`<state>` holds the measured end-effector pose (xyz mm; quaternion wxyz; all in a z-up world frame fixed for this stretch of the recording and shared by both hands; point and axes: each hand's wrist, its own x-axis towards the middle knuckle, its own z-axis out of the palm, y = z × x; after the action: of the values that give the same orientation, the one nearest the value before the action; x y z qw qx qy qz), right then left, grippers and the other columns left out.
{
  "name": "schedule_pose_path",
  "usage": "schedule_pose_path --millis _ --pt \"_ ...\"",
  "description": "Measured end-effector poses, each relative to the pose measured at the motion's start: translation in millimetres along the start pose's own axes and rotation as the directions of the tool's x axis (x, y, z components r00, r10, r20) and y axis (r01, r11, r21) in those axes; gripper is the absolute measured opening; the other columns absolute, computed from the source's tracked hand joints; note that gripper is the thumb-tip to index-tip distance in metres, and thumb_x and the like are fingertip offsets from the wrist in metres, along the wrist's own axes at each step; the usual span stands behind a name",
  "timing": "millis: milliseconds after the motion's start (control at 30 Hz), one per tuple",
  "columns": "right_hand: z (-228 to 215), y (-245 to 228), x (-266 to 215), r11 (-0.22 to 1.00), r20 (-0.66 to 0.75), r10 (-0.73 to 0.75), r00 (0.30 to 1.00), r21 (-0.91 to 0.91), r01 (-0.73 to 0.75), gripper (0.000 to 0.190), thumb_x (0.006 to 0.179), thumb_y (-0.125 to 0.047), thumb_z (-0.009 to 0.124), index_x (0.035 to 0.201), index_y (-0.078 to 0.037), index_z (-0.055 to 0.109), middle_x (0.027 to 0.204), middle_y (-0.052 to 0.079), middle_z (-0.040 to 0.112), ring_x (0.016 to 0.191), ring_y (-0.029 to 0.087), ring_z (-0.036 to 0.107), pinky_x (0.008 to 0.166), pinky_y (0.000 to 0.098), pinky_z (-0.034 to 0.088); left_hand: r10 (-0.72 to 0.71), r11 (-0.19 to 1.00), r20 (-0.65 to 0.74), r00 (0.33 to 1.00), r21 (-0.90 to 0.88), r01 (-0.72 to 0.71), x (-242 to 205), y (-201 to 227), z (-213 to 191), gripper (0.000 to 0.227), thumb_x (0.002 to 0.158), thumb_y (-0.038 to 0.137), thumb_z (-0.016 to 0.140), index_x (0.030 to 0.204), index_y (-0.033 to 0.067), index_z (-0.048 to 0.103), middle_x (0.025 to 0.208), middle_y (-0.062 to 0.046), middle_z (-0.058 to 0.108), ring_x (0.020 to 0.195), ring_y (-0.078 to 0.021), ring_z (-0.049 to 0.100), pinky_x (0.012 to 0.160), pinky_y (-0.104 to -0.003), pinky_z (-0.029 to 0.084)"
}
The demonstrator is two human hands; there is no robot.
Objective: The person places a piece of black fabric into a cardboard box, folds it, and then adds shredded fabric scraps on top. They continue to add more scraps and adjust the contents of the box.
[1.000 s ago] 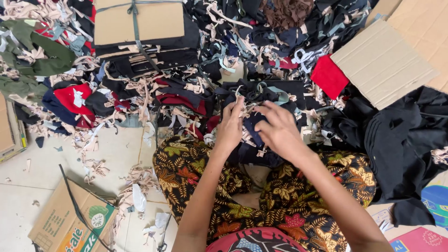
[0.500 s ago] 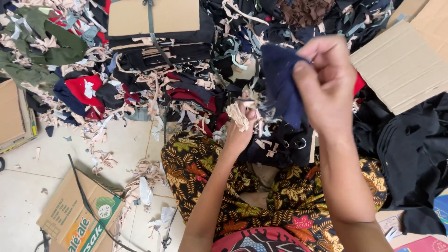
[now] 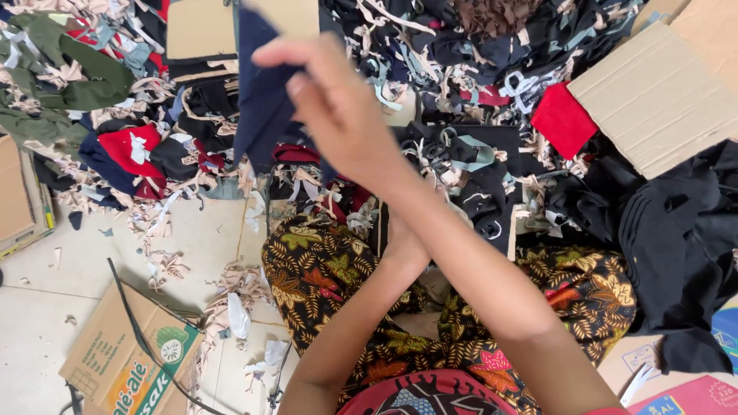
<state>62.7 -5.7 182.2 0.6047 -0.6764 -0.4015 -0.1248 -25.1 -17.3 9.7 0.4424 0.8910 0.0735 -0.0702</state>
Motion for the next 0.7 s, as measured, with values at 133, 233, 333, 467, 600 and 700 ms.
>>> schedule_pose_path --millis 133,233,333,467,600,700 --pt "-6 47 -36 0.976 0.29 0.204 0.935 -0.133 -0.172 0.043 0.109 -0.005 0.049 0.148 -0.023 0.043 0.134 0.016 0.06 0.059 0.004 0.044 0.066 0.0205 0.047 -0.088 0.991 -0.004 0.996 -0.102 0.087 -4 6 12 0.038 0.098 0.019 0.052 0.135 0.0131 0.046 0.13 -0.015 0.054 0.102 -0.0332 0.063 0.075 -0.044 0.051" --pt "-59 50 -74 0.984 0.263 0.166 0.95 -0.113 -0.14 0.037 0.1 0.003 0.055 0.133 -0.013 0.064 0.116 0.02 0.067 0.113 0.04 0.065 0.1 0.0519 0.054 -0.18 0.962 -0.007 0.984 -0.211 0.175 9 -12 41 0.035 0.097 0.021 0.053 0.129 0.0101 0.052 0.12 -0.013 0.068 0.106 -0.0343 0.062 0.083 -0.049 0.048" --pt "-131 48 -122 0.884 0.138 0.269 0.953 -0.428 -0.187 0.026 0.093 0.004 0.067 0.116 -0.007 0.072 0.106 0.02 0.071 0.101 0.044 0.069 0.084 0.0551 0.056 0.368 0.522 0.241 0.898 0.746 -0.414 49 -47 76 0.017 0.078 0.017 0.047 0.074 0.0141 0.063 0.068 -0.013 0.054 0.074 -0.0361 0.045 0.051 -0.048 0.037" --pt "-178 79 -203 0.304 -0.085 0.771 0.631 -0.822 -0.481 0.041 0.086 -0.04 0.079 0.12 -0.022 0.065 0.117 0.005 0.06 0.098 0.035 0.071 0.086 0.0514 0.059 0.152 0.623 0.52 0.84 0.609 -0.49 71 -23 63 0.031 0.089 0.024 0.058 0.063 0.0124 0.071 0.07 -0.012 0.069 0.071 -0.035 0.065 0.06 -0.046 0.048" --pt "-181 111 -257 0.309 -0.087 0.774 0.627 -0.813 -0.493 0.017 0.09 -0.027 0.071 0.104 -0.02 0.064 0.099 0.006 0.062 0.091 0.038 0.071 0.079 0.0517 0.059 0.05 0.654 0.682 0.729 0.529 -0.54 69 10 3 0.032 0.08 0.042 0.064 0.096 0.0195 0.079 0.095 -0.007 0.075 0.098 -0.0361 0.072 0.079 -0.055 0.057" --pt "-176 30 -220 0.553 -0.082 0.786 0.613 -0.351 -0.756 0.021 0.085 -0.004 0.074 0.105 -0.007 0.07 0.097 0.011 0.07 0.09 0.029 0.075 0.074 0.0405 0.062 0.136 0.806 0.494 0.859 0.449 -0.386 60 24 -38 0.029 0.092 0.041 0.053 0.096 0.0212 0.074 0.094 -0.013 0.074 0.099 -0.041 0.07 0.083 -0.054 0.058"
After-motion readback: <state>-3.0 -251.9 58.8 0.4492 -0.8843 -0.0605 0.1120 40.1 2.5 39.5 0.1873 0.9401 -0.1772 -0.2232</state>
